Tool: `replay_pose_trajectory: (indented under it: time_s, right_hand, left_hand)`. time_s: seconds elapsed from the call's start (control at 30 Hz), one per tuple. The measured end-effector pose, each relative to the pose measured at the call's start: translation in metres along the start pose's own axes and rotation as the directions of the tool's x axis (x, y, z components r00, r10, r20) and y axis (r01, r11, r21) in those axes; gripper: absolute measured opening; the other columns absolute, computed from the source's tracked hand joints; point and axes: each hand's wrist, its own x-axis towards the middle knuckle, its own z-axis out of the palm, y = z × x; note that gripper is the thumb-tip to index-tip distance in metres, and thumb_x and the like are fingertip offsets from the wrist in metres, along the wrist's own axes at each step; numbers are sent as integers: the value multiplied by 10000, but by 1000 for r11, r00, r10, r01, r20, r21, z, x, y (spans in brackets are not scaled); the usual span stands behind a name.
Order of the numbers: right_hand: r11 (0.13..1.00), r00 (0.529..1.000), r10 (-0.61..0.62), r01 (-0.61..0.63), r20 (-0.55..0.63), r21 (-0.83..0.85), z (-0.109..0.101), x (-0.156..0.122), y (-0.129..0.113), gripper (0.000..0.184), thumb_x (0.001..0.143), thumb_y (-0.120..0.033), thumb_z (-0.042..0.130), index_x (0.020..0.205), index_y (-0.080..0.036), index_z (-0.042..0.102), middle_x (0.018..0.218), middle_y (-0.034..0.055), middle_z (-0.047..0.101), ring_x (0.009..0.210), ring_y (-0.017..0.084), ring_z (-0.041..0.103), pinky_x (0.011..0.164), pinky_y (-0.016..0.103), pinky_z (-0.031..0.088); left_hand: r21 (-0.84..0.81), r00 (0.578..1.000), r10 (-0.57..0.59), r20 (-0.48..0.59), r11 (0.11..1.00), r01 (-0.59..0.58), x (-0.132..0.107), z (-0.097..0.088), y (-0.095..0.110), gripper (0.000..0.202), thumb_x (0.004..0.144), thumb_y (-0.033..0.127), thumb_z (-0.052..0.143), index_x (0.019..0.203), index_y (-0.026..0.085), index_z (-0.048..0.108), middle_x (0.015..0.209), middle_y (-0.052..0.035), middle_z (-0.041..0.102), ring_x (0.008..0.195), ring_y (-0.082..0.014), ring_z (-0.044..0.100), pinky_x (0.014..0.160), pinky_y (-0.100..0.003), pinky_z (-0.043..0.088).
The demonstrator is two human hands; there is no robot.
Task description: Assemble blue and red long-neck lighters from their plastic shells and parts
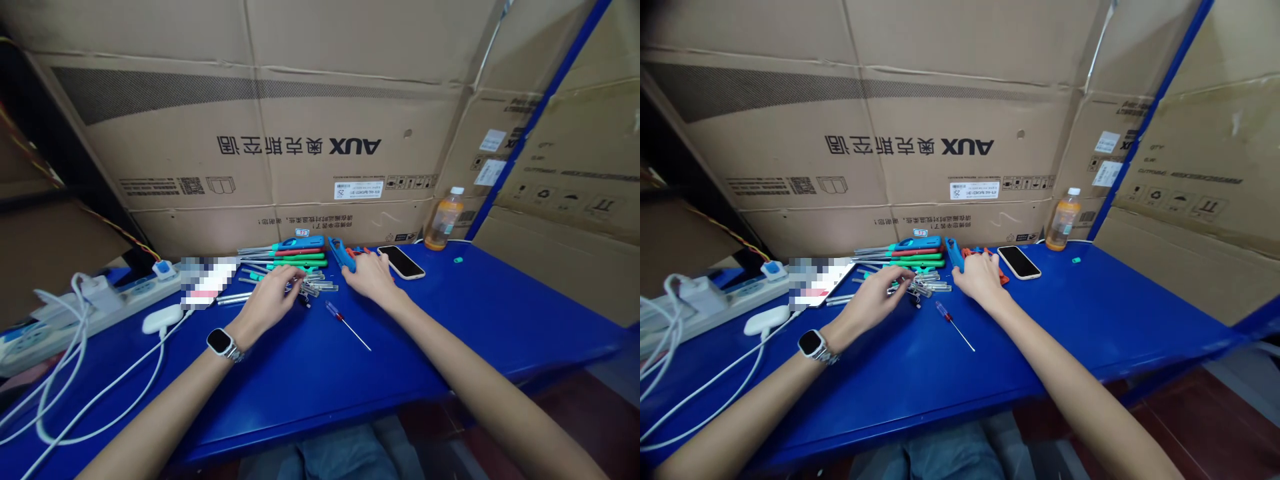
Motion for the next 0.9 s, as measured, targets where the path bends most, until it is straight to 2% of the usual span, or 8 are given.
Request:
replay_pose_trajectory:
  time_s: [0.1, 0.17, 0.23, 0.3, 0.4, 0.57, 0.73, 0.9]
  right_hand:
    - [951, 995, -101, 89, 24, 297, -7, -24, -8, 352, 923, -408, 451, 725, -166, 613, 748, 85, 672, 800, 241, 607, 774, 344, 353]
    - [815, 953, -279, 170, 118, 554, -5, -35, -15, 341, 932, -437, 454, 785, -171, 609, 728, 40, 654, 717, 197, 588, 697, 297, 367]
    - [683, 865, -472, 237, 170, 691, 2, -40, -23, 319, 917, -449, 497, 804, -170, 605, 734, 12, 632, 697, 167, 566, 652, 265, 368]
    - [627, 775, -585, 247, 237, 739, 10, -40, -30, 317, 900, -456, 531, 786, -167, 594, 708, -9, 597, 654, 141, 531, 608, 246, 360]
    - [673, 713, -614, 249, 339, 696, 20, -37, -38, 338, 890, -482, 548, 762, -171, 586, 649, -23, 552, 591, 127, 485, 581, 250, 350]
    - [731, 768, -619, 489, 162, 475, 26, -44, -42, 285, 881, -421, 592, 723, -184, 583, 763, 14, 624, 803, 195, 551, 857, 380, 356]
    - [716, 775, -629, 544, 66, 437, 29, -52, -38, 215, 854, -407, 666, 932, -210, 626, 922, 25, 670, 935, 215, 567, 911, 413, 310]
    - [665, 708, -706, 661, 3, 347, 27, -50, -34, 254, 897, -417, 639, 1038, -206, 656, 983, 50, 692, 981, 221, 580, 922, 404, 308]
  left_hand:
    - [20, 987, 52, -151, 999, -49, -8, -15, 1, 246, 961, 298, 522, 1186, 205, 559, 1204, -99, 587, 1144, -255, 571, 947, -424, 493]
    - [80, 969, 133, -208, 990, -118, -13, -27, -1, 429, 920, 337, 603, 1313, 208, 487, 1360, -131, 487, 1292, -282, 465, 1057, -460, 420]
    - [131, 968, 218, -123, 971, -202, -20, -38, -7, 576, 867, 400, 678, 1367, 222, 452, 1425, -136, 445, 1337, -306, 416, 1096, -489, 372]
    - [115, 969, 241, 49, 963, -245, -28, -45, -13, 583, 840, 450, 704, 1339, 241, 488, 1375, -112, 516, 1274, -302, 479, 1059, -483, 402]
    - [33, 959, 167, 227, 983, -179, -41, -46, -21, 400, 859, 441, 686, 1194, 240, 601, 1170, -66, 639, 1086, -258, 595, 937, -416, 476]
    - [-53, 953, 99, 288, 995, -87, -50, -42, -21, 238, 905, 405, 628, 1040, 217, 682, 1020, -51, 661, 956, -219, 635, 858, -350, 495]
    - [-84, 947, 94, 307, 994, -71, -51, -39, -18, 292, 886, 438, 641, 1068, 216, 698, 1029, -57, 678, 975, -226, 642, 906, -354, 489]
    - [-48, 935, 22, 354, 999, -6, -53, -37, -18, 423, 790, 487, 730, 1117, 220, 689, 1050, -60, 684, 968, -243, 649, 895, -354, 498]
